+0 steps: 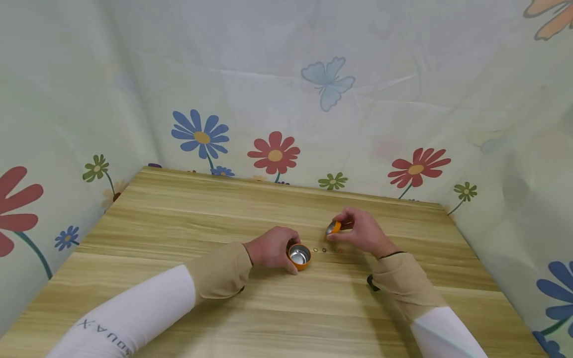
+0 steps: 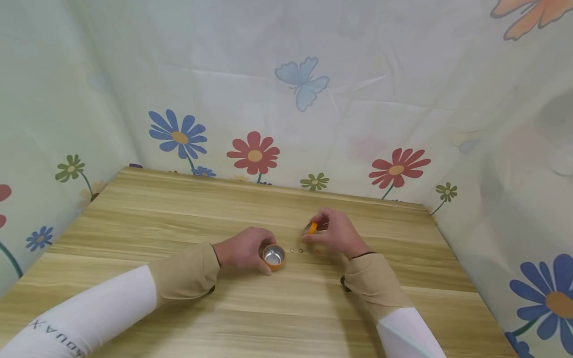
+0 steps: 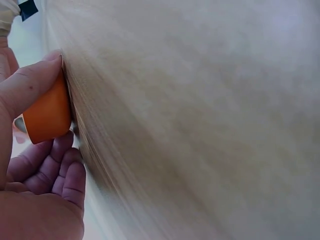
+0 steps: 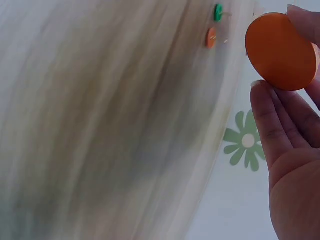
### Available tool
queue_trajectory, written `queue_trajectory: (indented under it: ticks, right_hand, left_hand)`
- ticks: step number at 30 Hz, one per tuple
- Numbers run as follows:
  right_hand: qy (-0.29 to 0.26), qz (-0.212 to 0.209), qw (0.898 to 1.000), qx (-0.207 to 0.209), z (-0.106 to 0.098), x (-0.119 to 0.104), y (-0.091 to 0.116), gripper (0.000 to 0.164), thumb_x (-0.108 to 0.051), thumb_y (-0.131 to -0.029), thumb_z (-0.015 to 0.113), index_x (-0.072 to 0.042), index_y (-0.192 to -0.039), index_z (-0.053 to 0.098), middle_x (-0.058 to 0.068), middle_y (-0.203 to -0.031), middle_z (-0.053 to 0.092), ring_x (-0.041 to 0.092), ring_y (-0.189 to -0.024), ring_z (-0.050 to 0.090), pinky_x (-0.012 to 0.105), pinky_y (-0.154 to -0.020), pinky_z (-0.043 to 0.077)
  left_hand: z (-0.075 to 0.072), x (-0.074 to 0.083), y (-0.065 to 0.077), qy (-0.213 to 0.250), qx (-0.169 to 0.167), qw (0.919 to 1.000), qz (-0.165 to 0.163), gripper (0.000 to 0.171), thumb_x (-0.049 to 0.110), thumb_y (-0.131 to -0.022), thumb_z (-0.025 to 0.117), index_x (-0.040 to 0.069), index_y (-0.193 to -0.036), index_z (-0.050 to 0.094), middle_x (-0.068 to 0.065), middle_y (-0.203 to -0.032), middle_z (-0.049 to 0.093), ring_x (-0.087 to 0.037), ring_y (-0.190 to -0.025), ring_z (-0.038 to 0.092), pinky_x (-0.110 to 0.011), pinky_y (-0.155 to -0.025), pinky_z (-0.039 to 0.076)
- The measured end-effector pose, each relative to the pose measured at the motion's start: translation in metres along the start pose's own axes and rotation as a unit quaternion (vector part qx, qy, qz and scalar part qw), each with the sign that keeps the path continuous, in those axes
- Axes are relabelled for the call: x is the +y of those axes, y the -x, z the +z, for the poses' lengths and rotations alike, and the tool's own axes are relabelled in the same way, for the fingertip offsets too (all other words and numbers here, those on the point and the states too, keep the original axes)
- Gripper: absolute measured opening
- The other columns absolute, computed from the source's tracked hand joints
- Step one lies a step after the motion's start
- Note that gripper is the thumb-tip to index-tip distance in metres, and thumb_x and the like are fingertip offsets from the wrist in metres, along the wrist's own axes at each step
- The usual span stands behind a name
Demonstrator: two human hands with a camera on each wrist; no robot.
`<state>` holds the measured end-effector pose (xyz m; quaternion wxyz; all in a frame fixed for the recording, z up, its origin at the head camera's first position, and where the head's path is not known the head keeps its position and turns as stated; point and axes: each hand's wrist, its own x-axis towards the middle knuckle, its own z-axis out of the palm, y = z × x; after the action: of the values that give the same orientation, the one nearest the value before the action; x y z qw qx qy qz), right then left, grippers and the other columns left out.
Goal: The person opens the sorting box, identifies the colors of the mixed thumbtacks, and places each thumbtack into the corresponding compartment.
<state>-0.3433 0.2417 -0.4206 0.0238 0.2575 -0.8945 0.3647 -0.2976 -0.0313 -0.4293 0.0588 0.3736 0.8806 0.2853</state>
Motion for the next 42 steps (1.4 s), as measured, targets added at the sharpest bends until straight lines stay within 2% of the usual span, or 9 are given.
queue_trajectory:
  ticks: [4, 7, 12, 19, 25, 29, 35, 42]
  right_hand:
    - [0.021, 0.012, 1.000, 0.017, -0.002, 0.007, 0.002, 0.043, -0.028, -0.066, 0.087, -0.008, -0.091, 0.059, 0.003, -0.097, 0.065, 0.012, -0.081, 0.062, 0.032, -0.071, 0.052]
    - [0.019, 0.004, 1.000, 0.024, -0.004, 0.011, 0.003, 0.044, -0.026, -0.067, 0.086, -0.006, -0.097, 0.062, 0.006, -0.099, 0.065, 0.013, -0.083, 0.062, 0.036, -0.072, 0.051]
    - [0.009, -0.016, 1.000, 0.013, -0.003, 0.017, 0.004, 0.048, -0.020, -0.072, 0.083, -0.001, -0.110, 0.064, 0.013, -0.104, 0.063, 0.020, -0.087, 0.062, 0.043, -0.075, 0.050]
    - [0.035, 0.023, 0.999, 0.000, -0.003, 0.014, 0.005, 0.049, -0.019, -0.074, 0.081, 0.000, -0.115, 0.062, 0.015, -0.107, 0.062, 0.023, -0.088, 0.061, 0.039, -0.074, 0.051]
    - [0.089, 0.056, 0.994, -0.023, -0.004, 0.013, 0.007, 0.047, -0.023, -0.075, 0.081, 0.000, -0.112, 0.063, 0.010, -0.097, 0.064, 0.023, -0.082, 0.060, 0.034, -0.070, 0.050]
    - [0.132, 0.046, 0.990, -0.031, -0.004, 0.015, 0.006, 0.047, -0.024, -0.074, 0.081, 0.000, -0.110, 0.064, 0.008, -0.093, 0.063, 0.019, -0.080, 0.058, 0.034, -0.070, 0.049]
    - [0.150, 0.020, 0.987, -0.053, -0.005, 0.017, 0.004, 0.043, -0.024, -0.072, 0.083, -0.001, -0.104, 0.066, 0.008, -0.092, 0.061, 0.019, -0.077, 0.058, 0.033, -0.066, 0.048]
    - [0.150, 0.028, 0.986, -0.066, -0.006, 0.015, 0.001, 0.044, -0.024, -0.072, 0.083, 0.000, -0.105, 0.065, 0.009, -0.093, 0.060, 0.020, -0.079, 0.058, 0.034, -0.067, 0.049]
  left_hand:
    - [-0.001, 0.000, 0.000, 0.010, -0.001, 0.9999, -0.005, 0.049, 0.026, -0.060, 0.090, 0.009, -0.094, 0.059, 0.002, -0.087, 0.059, -0.011, -0.079, 0.054, -0.020, -0.071, 0.042]
    - [-0.002, 0.001, 0.000, 0.013, -0.002, 0.9999, -0.004, 0.049, 0.026, -0.060, 0.090, 0.008, -0.094, 0.059, 0.001, -0.088, 0.059, -0.011, -0.079, 0.054, -0.021, -0.071, 0.042]
    - [-0.002, 0.001, 0.001, 0.011, -0.002, 0.9999, -0.007, 0.049, 0.027, -0.060, 0.090, 0.009, -0.094, 0.059, 0.002, -0.088, 0.059, -0.011, -0.079, 0.054, -0.020, -0.071, 0.042]
    - [-0.002, 0.002, 0.001, 0.009, 0.000, 0.9999, -0.013, 0.050, 0.028, -0.060, 0.090, 0.009, -0.095, 0.059, 0.002, -0.088, 0.059, -0.010, -0.080, 0.054, -0.021, -0.071, 0.042]
    - [0.001, -0.001, 0.000, 0.006, 0.002, 0.9999, -0.014, 0.051, 0.029, -0.059, 0.090, 0.010, -0.094, 0.058, 0.004, -0.087, 0.057, -0.009, -0.079, 0.053, -0.020, -0.071, 0.042]
    - [0.003, -0.003, -0.002, 0.007, 0.002, 0.9999, -0.014, 0.050, 0.028, -0.059, 0.090, 0.011, -0.093, 0.058, 0.005, -0.086, 0.057, -0.008, -0.078, 0.052, -0.020, -0.071, 0.042]
    - [0.002, -0.001, -0.002, -0.001, -0.002, 0.9998, -0.021, 0.050, 0.028, -0.059, 0.090, 0.010, -0.093, 0.058, 0.004, -0.087, 0.057, -0.010, -0.079, 0.053, -0.020, -0.071, 0.041]
    - [0.001, 0.001, -0.003, -0.007, -0.011, 0.9994, -0.031, 0.050, 0.028, -0.060, 0.089, 0.010, -0.095, 0.058, 0.004, -0.088, 0.057, -0.009, -0.080, 0.053, -0.020, -0.072, 0.041]
